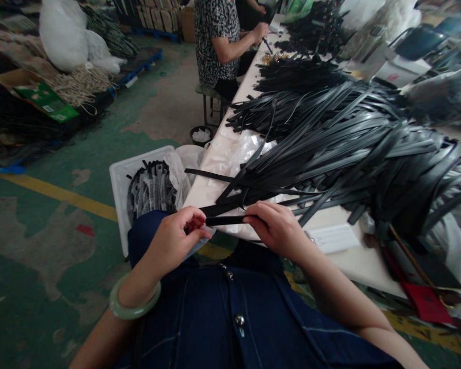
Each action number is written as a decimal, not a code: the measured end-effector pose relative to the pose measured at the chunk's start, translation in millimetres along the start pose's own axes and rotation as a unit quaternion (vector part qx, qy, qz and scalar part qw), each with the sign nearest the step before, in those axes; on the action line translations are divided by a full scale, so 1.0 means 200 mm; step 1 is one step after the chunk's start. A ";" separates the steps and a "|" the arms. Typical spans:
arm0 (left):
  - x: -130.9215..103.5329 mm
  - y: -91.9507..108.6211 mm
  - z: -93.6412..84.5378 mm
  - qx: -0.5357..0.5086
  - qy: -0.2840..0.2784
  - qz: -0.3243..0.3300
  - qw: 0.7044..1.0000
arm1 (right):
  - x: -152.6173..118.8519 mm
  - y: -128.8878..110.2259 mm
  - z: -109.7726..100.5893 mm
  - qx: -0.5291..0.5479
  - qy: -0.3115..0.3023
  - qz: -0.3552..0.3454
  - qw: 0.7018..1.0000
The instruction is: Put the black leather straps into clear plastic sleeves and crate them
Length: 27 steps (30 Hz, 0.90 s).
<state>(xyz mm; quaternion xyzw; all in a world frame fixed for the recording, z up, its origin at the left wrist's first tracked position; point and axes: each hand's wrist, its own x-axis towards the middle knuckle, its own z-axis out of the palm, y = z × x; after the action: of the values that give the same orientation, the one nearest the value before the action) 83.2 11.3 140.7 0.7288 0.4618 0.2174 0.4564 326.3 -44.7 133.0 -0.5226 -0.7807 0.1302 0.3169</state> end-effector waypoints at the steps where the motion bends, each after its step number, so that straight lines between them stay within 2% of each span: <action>1: 0.00 0.00 0.00 0.004 -0.002 -0.002 1.000 | 0.00 0.00 0.00 -0.001 0.001 0.002 1.000; 15: 0.01 -0.01 0.01 0.004 -0.008 0.003 1.000 | 0.00 0.01 -0.01 -0.039 -0.024 -0.009 0.999; 19: 0.01 0.02 0.01 0.044 -0.023 0.015 0.999 | 0.01 0.00 -0.03 -0.069 -0.075 -0.028 0.994; 23: 0.04 0.04 0.03 0.112 -0.043 0.056 0.991 | 0.04 0.00 -0.06 -0.097 -0.151 -0.029 0.983; 27: 0.07 0.06 0.08 0.129 -0.067 0.065 0.987 | 0.09 -0.05 -0.02 -0.104 -0.206 -0.029 0.973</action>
<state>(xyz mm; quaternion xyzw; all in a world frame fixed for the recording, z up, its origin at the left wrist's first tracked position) 106.4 14.6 141.4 0.8228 0.4065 0.1361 0.3732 317.4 -32.8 147.3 -0.4920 -0.8532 0.1435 0.0966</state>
